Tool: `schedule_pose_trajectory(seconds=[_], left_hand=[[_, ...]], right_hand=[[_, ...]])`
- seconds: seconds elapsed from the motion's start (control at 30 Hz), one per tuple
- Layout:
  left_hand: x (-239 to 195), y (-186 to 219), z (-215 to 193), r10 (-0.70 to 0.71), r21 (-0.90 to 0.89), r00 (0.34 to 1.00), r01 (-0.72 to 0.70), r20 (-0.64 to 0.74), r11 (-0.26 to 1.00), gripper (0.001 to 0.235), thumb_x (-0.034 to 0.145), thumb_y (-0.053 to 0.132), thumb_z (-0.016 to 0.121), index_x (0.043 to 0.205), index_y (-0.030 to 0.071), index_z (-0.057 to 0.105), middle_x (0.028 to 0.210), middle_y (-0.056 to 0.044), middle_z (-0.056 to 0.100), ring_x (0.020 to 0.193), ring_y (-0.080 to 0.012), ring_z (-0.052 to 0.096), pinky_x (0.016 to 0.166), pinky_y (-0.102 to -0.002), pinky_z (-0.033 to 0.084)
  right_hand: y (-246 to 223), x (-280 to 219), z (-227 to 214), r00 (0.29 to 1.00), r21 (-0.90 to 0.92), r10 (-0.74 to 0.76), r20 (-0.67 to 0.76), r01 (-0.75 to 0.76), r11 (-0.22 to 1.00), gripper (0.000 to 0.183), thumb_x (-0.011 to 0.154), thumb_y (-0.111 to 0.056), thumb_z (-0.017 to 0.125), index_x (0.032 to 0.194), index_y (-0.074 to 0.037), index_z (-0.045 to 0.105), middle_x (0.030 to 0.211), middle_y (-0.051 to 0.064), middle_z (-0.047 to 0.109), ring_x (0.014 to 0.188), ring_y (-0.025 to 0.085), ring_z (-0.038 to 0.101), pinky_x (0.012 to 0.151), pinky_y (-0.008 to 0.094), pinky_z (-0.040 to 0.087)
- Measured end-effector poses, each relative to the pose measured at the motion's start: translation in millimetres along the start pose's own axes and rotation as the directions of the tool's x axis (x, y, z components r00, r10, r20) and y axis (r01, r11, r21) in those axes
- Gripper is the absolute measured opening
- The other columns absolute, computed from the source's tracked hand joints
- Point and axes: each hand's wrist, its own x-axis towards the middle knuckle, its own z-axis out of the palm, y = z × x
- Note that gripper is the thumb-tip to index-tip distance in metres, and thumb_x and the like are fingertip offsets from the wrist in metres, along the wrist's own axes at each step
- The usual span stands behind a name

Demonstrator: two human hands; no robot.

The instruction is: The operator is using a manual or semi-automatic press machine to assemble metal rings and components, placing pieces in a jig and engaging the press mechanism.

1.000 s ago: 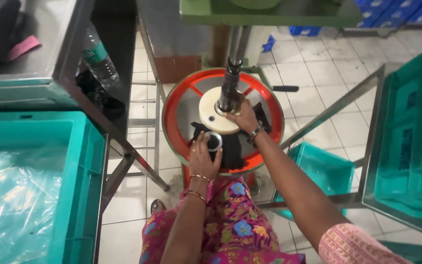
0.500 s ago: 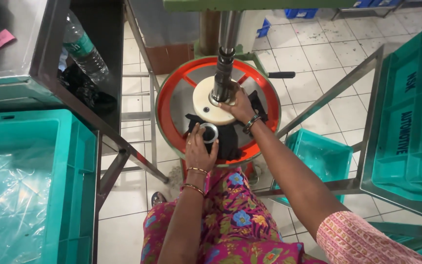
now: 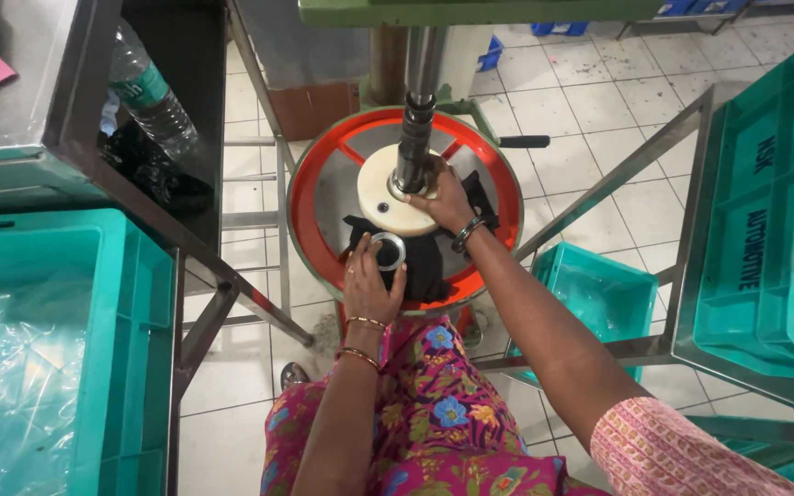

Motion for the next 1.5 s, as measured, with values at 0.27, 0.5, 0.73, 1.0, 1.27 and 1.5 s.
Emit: schedule_pose_trajectory(seconds=[0.27, 0.5, 0.73, 1.0, 1.27, 1.5], left_hand=[[0, 4, -3, 0.004, -0.009, 1.0, -0.004, -0.011, 1.0, 0.057, 0.091, 0.034, 0.07, 0.136, 0.004, 0.052, 0.15, -0.019, 0.049, 0.138, -0.0389, 0.048, 0.118, -0.052, 0.037], [0, 3, -3, 0.005, -0.008, 1.0, -0.005, -0.009, 1.0, 0.056, 0.091, 0.033, 0.071, 0.135, 0.004, 0.051, 0.149, -0.019, 0.049, 0.138, -0.0383, 0.048, 0.118, -0.052, 0.037], [0, 1, -2, 0.007, 0.004, 1.0, -0.007, -0.003, 1.0, 0.057, 0.092, 0.034, 0.07, 0.136, 0.003, 0.051, 0.15, -0.019, 0.049, 0.139, -0.0369, 0.048, 0.119, -0.052, 0.036], [0, 2, -2, 0.009, 0.0, 1.0, -0.009, -0.007, 1.0, 0.057, 0.092, 0.034, 0.07, 0.136, 0.003, 0.051, 0.15, -0.02, 0.049, 0.139, -0.0366, 0.048, 0.119, -0.052, 0.036], [0, 5, -4, -0.005, -0.026, 1.0, 0.005, -0.009, 1.0, 0.056, 0.091, 0.033, 0.071, 0.135, 0.004, 0.052, 0.149, -0.02, 0.05, 0.137, -0.0377, 0.049, 0.119, -0.052, 0.037], [1, 6, -6, 0.008, -0.007, 1.0, -0.008, -0.008, 1.0, 0.057, 0.092, 0.033, 0.07, 0.136, 0.003, 0.051, 0.149, -0.021, 0.049, 0.138, -0.0382, 0.049, 0.118, -0.051, 0.037]], right_hand=[[0, 0, 3, 0.999, -0.023, 0.025, -0.034, -0.026, 0.999, 0.08, 0.068, -0.025, 0.092, 0.134, 0.0, 0.054, 0.128, 0.019, 0.067, 0.122, 0.034, 0.062, 0.108, 0.043, 0.048], [6, -1, 6, 0.997, -0.089, 0.041, -0.059, -0.046, 0.995, 0.081, 0.068, -0.026, 0.093, 0.134, 0.0, 0.054, 0.131, 0.02, 0.063, 0.125, 0.036, 0.057, 0.11, 0.044, 0.046], [-5, -2, 6, 0.995, -0.057, 0.066, -0.069, -0.07, 0.996, 0.08, 0.068, -0.028, 0.093, 0.132, -0.001, 0.053, 0.13, 0.019, 0.063, 0.125, 0.035, 0.058, 0.109, 0.044, 0.047], [0, -2, 7, 0.996, -0.095, 0.057, -0.071, -0.063, 0.993, 0.079, 0.068, -0.028, 0.092, 0.132, -0.001, 0.053, 0.128, 0.018, 0.066, 0.125, 0.036, 0.056, 0.11, 0.045, 0.044], [-9, -8, 8, 0.996, -0.139, 0.029, -0.079, -0.04, 0.99, 0.081, 0.068, -0.035, 0.094, 0.131, -0.003, 0.055, 0.125, 0.016, 0.068, 0.122, 0.036, 0.057, 0.107, 0.047, 0.045], [-18, -5, 9, 0.989, -0.185, 0.094, -0.112, -0.114, 0.976, 0.077, 0.067, -0.036, 0.093, 0.128, -0.006, 0.056, 0.121, 0.013, 0.07, 0.123, 0.034, 0.057, 0.106, 0.047, 0.046]])
